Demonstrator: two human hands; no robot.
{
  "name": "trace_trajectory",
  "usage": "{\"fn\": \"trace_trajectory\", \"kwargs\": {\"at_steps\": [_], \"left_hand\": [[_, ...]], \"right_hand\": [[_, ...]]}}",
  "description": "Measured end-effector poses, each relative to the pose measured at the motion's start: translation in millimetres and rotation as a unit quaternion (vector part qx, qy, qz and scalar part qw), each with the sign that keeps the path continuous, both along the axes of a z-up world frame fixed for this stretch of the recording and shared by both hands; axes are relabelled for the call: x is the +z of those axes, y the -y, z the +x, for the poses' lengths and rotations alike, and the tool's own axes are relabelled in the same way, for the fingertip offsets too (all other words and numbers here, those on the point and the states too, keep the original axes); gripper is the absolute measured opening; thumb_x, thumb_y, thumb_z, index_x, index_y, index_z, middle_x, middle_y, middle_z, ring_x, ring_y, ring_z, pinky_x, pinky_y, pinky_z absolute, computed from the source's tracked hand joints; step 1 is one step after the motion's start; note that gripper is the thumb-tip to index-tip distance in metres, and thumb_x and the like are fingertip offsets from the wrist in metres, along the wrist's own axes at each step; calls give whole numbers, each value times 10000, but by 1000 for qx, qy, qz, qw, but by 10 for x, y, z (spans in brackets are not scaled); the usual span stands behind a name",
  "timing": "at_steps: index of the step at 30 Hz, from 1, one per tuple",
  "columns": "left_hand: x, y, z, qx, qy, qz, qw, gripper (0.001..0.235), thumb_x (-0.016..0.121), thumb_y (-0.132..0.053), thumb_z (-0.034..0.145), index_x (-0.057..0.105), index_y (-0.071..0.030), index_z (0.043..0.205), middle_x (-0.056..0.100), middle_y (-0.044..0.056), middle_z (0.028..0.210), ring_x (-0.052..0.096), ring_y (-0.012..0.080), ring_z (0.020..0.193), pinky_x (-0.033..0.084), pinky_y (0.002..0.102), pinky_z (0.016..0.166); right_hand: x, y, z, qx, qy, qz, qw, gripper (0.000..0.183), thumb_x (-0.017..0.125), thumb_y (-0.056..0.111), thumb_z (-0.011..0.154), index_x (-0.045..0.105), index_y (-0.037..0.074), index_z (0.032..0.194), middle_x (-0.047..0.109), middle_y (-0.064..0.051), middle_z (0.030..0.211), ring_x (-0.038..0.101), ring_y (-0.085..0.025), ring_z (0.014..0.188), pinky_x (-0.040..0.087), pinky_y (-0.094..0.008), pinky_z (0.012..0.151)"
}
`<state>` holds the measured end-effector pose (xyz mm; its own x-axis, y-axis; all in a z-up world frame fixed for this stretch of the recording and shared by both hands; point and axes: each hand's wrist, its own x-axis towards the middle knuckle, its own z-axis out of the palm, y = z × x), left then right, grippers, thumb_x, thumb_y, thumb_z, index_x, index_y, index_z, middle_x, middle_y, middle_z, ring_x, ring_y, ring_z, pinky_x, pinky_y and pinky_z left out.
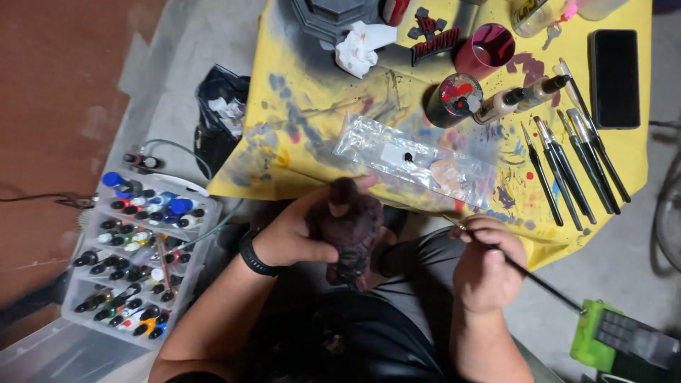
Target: Painting fine details on a miniature superhero figure using a small brush and hobby paints.
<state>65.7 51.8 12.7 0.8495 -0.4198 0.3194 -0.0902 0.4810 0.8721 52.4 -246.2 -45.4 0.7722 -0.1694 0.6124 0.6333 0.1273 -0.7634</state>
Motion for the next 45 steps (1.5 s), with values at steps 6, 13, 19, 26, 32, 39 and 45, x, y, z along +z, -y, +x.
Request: {"fn": "trace_trajectory", "kwargs": {"at_steps": [6,13,19,26,32,39,45], "left_hand": [[-96,181,264,-32,18,93,995,802,913,-278,704,549,-14,1369,342,186,1631,398,320,1462,315,454,1202],[41,200,337,-66,-23,140,988,813,868,-352,709,553,-6,1374,259,207,1660,402,408,1441,334,498,1172],[112,190,370,-76,-36,174,981,773,851,-364,713,576,-94,1382,353,173,1626,519,313,1361,389,439,1141],[79,200,352,-80,-50,181,979,768,845,-380,713,585,-133,1391,340,142,1642,556,286,1320,410,429,1115],[100,186,355,-73,-50,163,983,762,837,-355,721,580,-83,1385,382,197,1606,546,313,1329,406,448,1118],[-6,174,335,-102,-39,151,983,780,791,-254,755,478,-56,1442,223,206,1676,174,289,1580,166,430,1262],[-22,217,245,-136,-102,-49,984,800,809,-249,849,410,-25,1506,457,117,1563,487,247,1430,412,409,1233]], "right_hand": [[366,55,563,17,-51,-71,996,170,530,71,1046,544,-96,1016,622,-296,903,641,-296,792,585,-391,729],[571,22,873,10,-75,-232,970,132,633,-41,1009,618,-171,1006,631,-301,898,605,-327,788,514,-432,779],[643,-124,933,20,-75,-270,960,102,661,-32,1001,668,-134,994,648,-251,900,625,-297,815,511,-402,798],[689,-192,980,26,-61,-337,939,93,709,-1,987,718,-93,984,682,-235,901,647,-328,788,519,-417,764],[672,-186,984,20,-49,-337,940,85,701,-20,994,711,-99,965,679,-236,884,651,-339,779,520,-436,758],[575,-80,783,-43,-95,-224,969,174,528,108,1040,593,-53,1021,610,-258,958,617,-353,920,510,-433,900],[720,-140,547,-5,-28,-17,999,197,713,197,991,573,104,1094,587,-99,785,581,-230,706,547,-394,740]]}}
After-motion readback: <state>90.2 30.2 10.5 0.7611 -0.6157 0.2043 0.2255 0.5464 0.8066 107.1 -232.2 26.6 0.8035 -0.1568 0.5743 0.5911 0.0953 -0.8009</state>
